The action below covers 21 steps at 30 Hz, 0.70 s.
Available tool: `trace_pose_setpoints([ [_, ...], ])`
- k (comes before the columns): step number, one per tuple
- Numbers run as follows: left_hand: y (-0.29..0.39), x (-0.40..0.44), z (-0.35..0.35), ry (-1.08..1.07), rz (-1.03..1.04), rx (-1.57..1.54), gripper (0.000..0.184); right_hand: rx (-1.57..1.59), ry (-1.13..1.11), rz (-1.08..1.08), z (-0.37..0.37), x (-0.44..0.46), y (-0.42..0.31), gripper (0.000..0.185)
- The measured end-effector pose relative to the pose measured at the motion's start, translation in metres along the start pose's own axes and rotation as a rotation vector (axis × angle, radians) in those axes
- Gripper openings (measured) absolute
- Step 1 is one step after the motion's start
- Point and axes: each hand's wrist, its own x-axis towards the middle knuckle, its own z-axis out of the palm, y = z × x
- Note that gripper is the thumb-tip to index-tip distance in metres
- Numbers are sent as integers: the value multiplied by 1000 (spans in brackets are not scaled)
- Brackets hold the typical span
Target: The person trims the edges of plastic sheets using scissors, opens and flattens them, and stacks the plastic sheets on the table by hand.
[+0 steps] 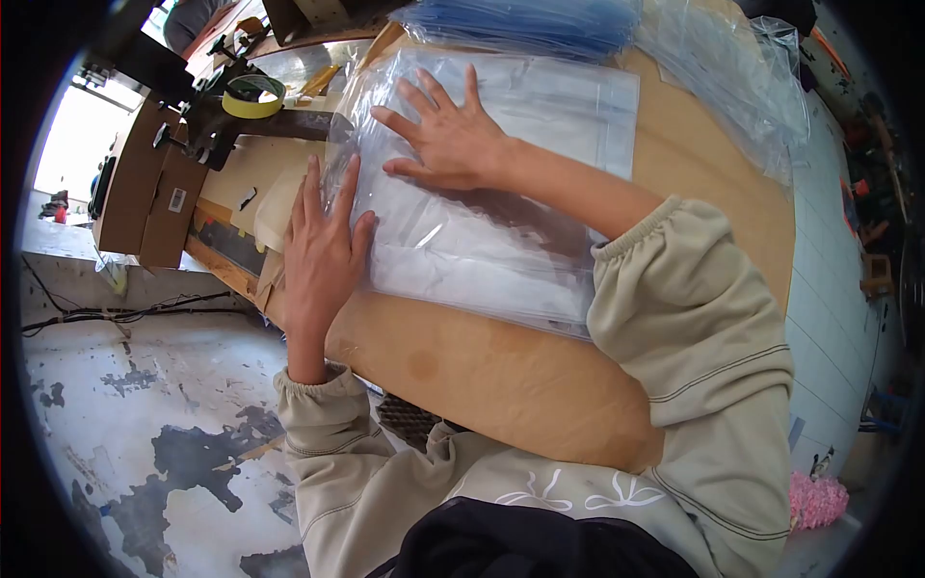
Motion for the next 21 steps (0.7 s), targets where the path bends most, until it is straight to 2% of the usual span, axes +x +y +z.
trace_pose_setpoints([
  [2, 4, -2, -1, -26, -11, 23, 49, -176, -46, -52, -21, 16, -2, 65],
  [5, 9, -2, -4, -70, 24, 83, 45, 81, 260, -227, 5, 48, 11, 65],
  [6, 12, -1, -5, -73, 30, 167, 44, 124, 254, -244, 14, 52, 13, 69],
  [8, 18, -1, -8, -88, 46, 337, 42, 168, 187, -143, 33, 35, 13, 72],
  [11, 23, 0, -7, -131, 56, 425, 47, 150, 111, -70, 42, 27, 13, 77],
  [14, 15, -1, 0, -102, -31, 59, 53, 102, 9, -43, 40, 28, 13, 79],
  [19, 2, -5, 10, -38, -46, 41, 60, 93, -296, 16, 5, 46, 10, 82],
  [21, 0, -4, 7, -47, -47, 35, 60, 31, -202, 42, 12, 51, 7, 79],
])
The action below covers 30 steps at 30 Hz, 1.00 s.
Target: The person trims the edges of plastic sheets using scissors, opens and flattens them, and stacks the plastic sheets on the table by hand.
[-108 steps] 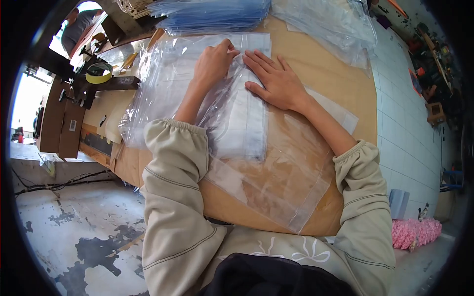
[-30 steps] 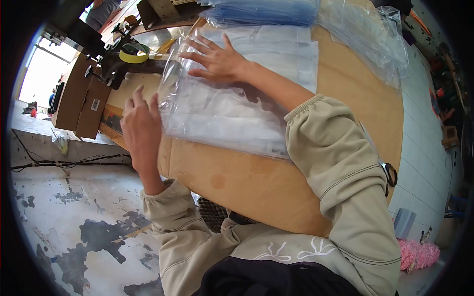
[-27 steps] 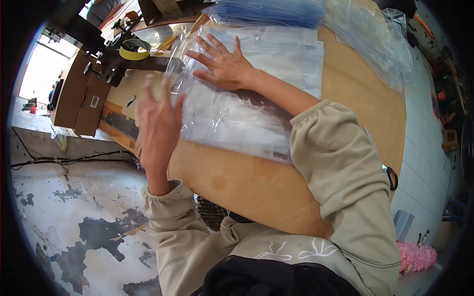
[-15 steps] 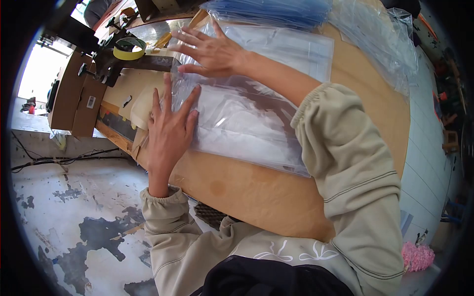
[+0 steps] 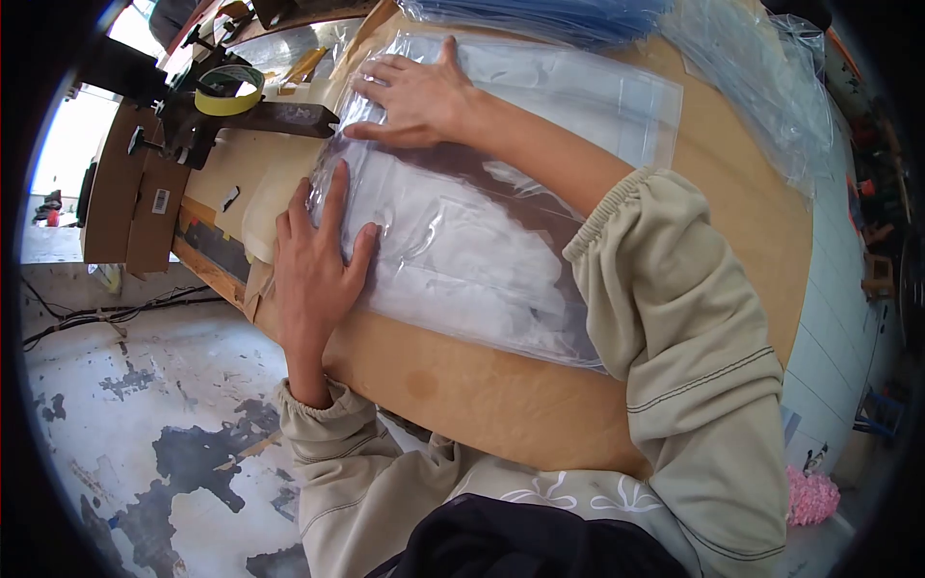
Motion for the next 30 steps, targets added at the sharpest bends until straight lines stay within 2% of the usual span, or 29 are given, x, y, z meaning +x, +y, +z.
trace_pose_setpoints([
  [1, -1, 2, -1, -11, -26, -34, 59, -31, 52, 18, 3, 3, 1, 78],
  [4, -5, 5, -3, 4, -90, -162, 55, -10, 324, -227, 25, 29, 24, 72],
  [5, -6, 4, 1, 38, -103, -230, 54, 46, 284, -235, 21, 31, 26, 58],
  [8, -12, 1, 6, 102, -141, -424, 50, 128, 152, -257, 11, 39, 29, 45],
  [9, -14, 2, 7, 120, -149, -488, 49, 104, 302, -234, 20, 39, 25, 37],
  [13, -20, 3, 10, 121, -128, -517, 47, 84, 463, -217, 29, 35, 22, 32],
  [16, -20, 1, 11, 91, -120, -453, 47, -59, 487, -139, 32, 32, 24, 37],
  [19, -25, 3, 10, 69, -84, -405, 45, -125, 588, -139, 33, 19, 36, 50],
  [22, -24, 4, 7, 24, -82, -382, 44, -43, 224, 28, -18, -61, 23, 62],
  [24, -26, 6, 6, 13, -75, -335, 43, 184, 39, 26, -43, -128, 10, 64],
  [26, -27, 6, 8, 9, -71, -327, 43, 225, -105, 3, -52, -189, -3, 65],
  [30, -38, 8, 17, 23, -79, -408, 43, 223, 8, 24, -34, -255, -23, 65],
])
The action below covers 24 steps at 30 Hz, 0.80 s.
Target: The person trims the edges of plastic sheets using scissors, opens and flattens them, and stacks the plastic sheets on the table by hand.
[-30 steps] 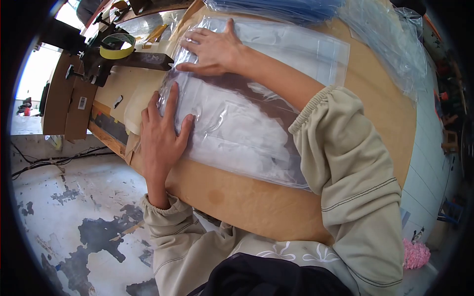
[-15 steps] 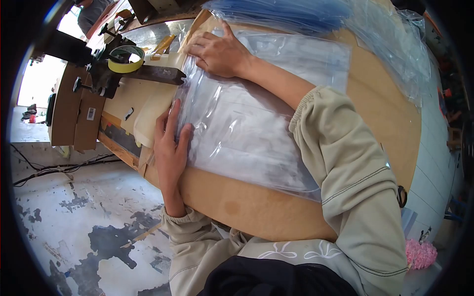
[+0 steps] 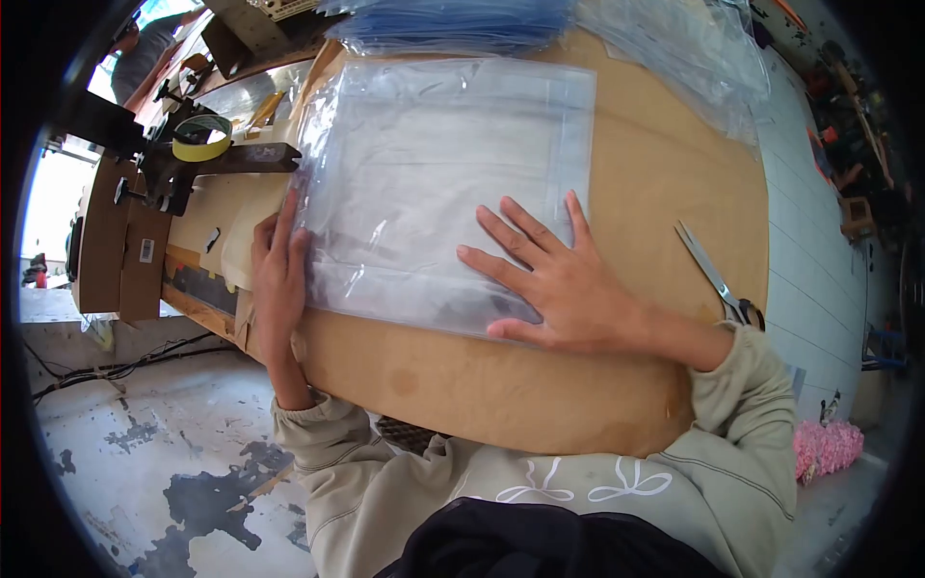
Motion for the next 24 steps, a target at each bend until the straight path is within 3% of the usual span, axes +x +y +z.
trace_pose_setpoints([
  [5, 15, 2, -4, 15, -152, 13, 44, 30, 140, -22, 9, -3, 1, 63],
  [8, -14, 13, -8, -23, -126, 4, 51, 153, 343, 263, 12, -10, 6, 64],
  [11, -12, 20, -21, -185, -229, -157, 56, 737, 547, 541, 12, -10, 24, 68],
  [14, 14, 12, -17, -226, -314, -403, 57, 865, 586, 666, -11, -9, 31, 71],
  [17, 23, -1, -22, -403, -478, -796, 57, 1360, 511, 995, -54, -38, 49, 63],
  [20, 18, -12, -24, -683, -353, -808, 58, 1513, 311, 994, -60, -72, 76, 54],
  [21, 31, -12, -22, -669, -312, -860, 61, 1443, 270, 937, -55, -81, 78, 42],
  [24, 61, 2, -13, -621, -117, -582, 63, 1261, 584, 842, -45, -85, 50, 40],
])
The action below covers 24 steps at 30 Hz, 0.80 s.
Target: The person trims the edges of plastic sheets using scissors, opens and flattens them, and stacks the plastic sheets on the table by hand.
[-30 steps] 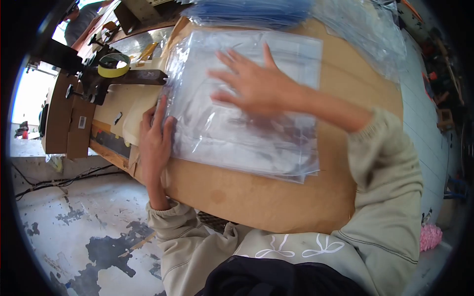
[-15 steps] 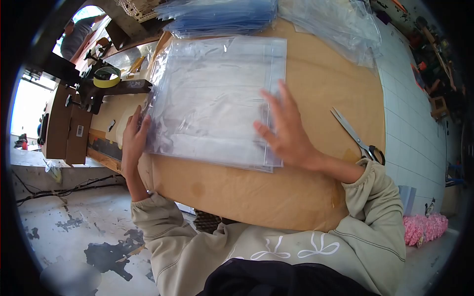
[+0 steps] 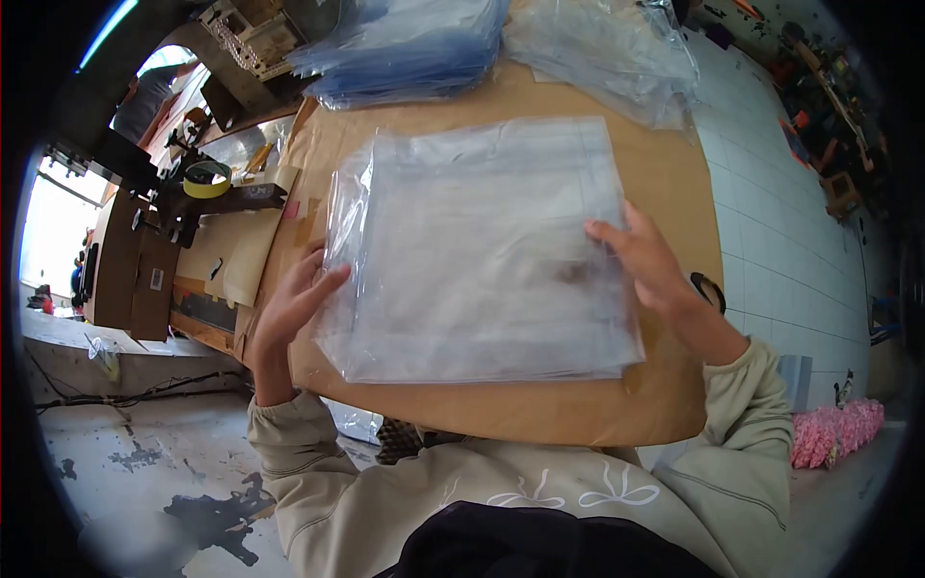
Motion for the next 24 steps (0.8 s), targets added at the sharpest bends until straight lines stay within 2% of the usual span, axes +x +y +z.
trace_pose_setpoints([
  [1, 18, 1, 10, 51, -116, -167, 63, -204, -32, -118, -1, 1, 1, 44],
  [4, 27, 7, 22, 116, 34, -311, 60, 63, 18, -119, 7, -3, -9, 45],
  [7, 20, 18, 10, -34, -79, -374, 56, 134, 29, 148, -3, 3, -16, 41],
  [11, 8, 24, 12, -95, -129, -392, 47, 110, -8, 280, -13, 16, -14, 38],
  [16, -20, 37, -5, -87, 98, -556, 44, 200, -34, 251, -13, 18, -30, 39],
  [19, -2, 44, -17, -41, 258, -550, 45, 306, -190, 30, -12, 22, -56, 38],
  [21, 18, 60, -28, 17, 383, -581, 43, 185, -307, -227, -18, 38, -86, 41],
  [22, 38, 66, -31, 81, 440, -601, 41, 107, -341, -431, -20, 44, -100, 32],
  [24, 67, 82, -44, 229, 592, -426, 40, -131, -344, -712, -33, 60, -127, 33],
])
